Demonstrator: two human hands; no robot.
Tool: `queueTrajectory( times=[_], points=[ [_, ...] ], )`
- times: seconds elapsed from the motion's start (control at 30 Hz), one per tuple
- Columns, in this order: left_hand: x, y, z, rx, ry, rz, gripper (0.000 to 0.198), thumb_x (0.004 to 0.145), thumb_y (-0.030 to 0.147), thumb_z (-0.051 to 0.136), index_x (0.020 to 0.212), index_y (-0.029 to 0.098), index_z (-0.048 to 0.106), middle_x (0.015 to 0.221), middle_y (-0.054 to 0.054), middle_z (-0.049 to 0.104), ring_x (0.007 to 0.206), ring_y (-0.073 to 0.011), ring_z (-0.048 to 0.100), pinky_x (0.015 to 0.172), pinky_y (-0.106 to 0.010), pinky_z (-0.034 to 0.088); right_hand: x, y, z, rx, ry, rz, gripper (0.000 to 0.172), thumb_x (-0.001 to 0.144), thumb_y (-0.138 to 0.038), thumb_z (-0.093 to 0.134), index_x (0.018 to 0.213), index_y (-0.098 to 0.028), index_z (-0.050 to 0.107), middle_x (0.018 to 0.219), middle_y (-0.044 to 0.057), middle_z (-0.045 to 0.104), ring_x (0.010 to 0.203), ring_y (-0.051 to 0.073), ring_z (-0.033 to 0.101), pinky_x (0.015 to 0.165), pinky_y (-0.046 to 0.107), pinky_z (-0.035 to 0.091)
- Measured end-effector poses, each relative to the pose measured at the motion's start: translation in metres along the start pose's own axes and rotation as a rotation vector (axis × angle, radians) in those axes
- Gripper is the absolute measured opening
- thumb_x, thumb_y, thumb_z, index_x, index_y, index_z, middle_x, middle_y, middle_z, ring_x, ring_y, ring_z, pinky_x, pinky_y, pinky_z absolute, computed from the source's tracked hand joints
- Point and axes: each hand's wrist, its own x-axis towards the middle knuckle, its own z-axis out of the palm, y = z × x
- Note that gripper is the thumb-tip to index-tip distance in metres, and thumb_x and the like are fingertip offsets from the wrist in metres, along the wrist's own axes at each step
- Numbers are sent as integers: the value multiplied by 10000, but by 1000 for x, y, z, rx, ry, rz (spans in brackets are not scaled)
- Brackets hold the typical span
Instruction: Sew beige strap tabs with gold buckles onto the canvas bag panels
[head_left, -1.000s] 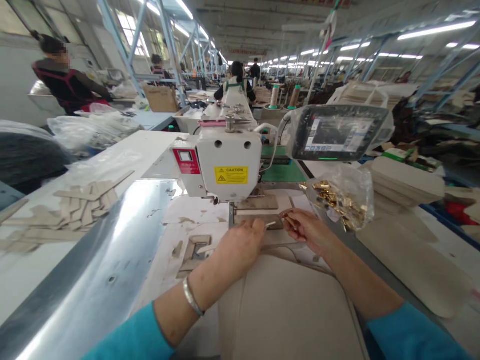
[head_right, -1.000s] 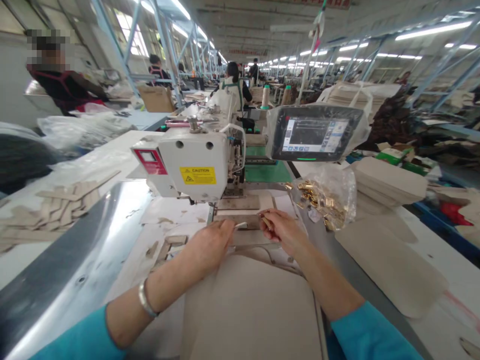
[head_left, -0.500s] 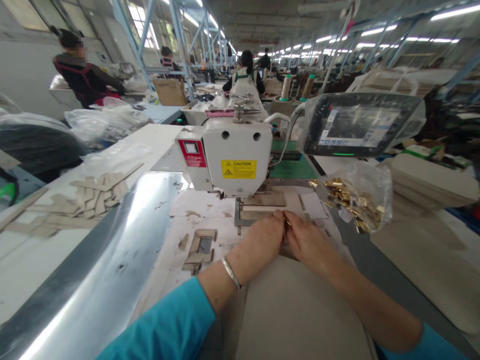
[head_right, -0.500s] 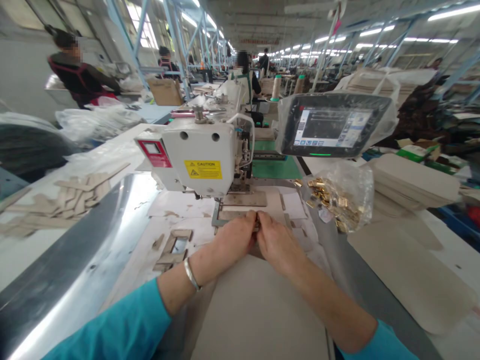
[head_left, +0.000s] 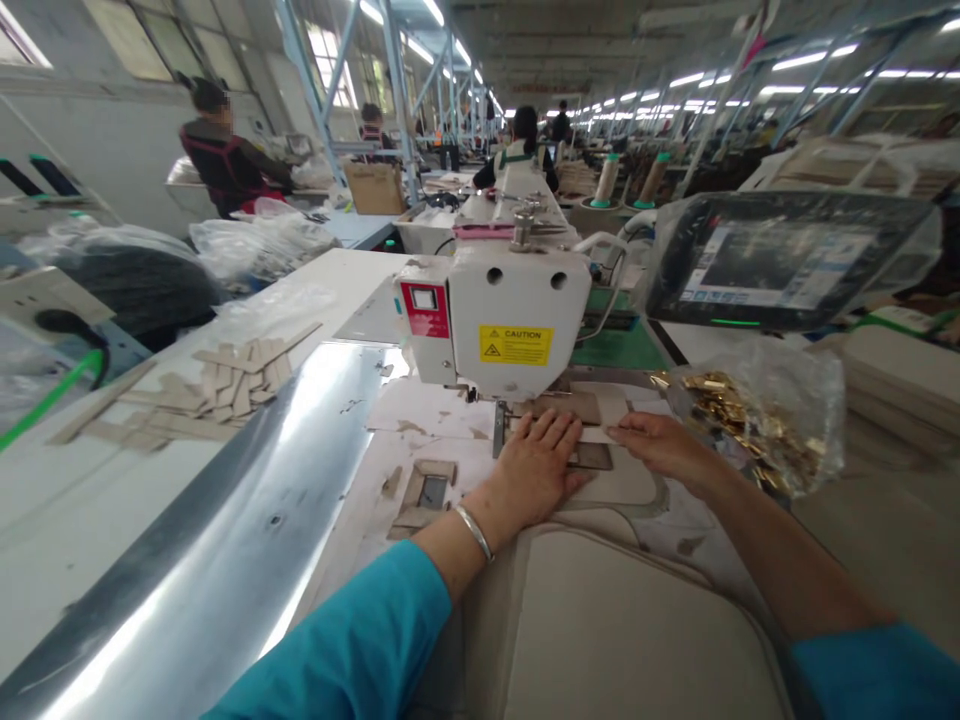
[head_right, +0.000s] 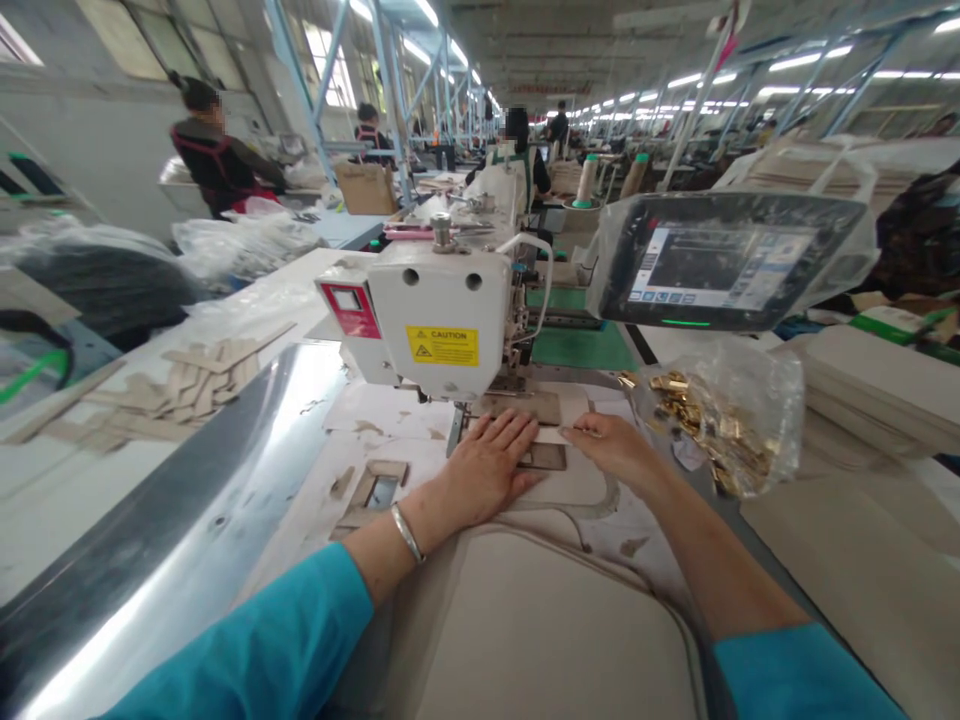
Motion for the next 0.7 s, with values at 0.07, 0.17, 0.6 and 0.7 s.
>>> queueTrajectory(
  times=[0.07,0.17,0.6,0.7],
  points=[
    [4,-3,1,-7,5,-25,622,983,534,356,1461,137,362,1525,-85,384,1420,-265,308,1170,-469,247,9,2,3,11,1,26,413,726,-593,615,738,-181,579,495,-64,387,450,80,340,422,207,208],
    [7,-6,2,-23,14,-45,634,979,544,358,1458,128,368,1521,-85,392,1420,-259,309,1169,-456,255,17,3,6,16,-3,55,439,699,-620,628,733,-187,566,490,-68,374,446,82,340,419,204,207],
    [7,-10,2,-76,-8,-18,532,994,486,362,1436,195,420,1521,-19,395,1421,-239,317,1172,-455,265,24,-10,5,-82,-55,89,280,796,-448,628,733,-186,552,468,-75,382,419,72,342,407,194,229],
    [9,-8,1,-95,-36,-46,525,987,476,389,1430,197,429,1519,-18,395,1421,-246,318,1172,-486,260,25,-13,1,-52,-49,123,233,802,-374,660,768,-192,518,464,-83,424,395,65,360,396,184,244]
  ],
)
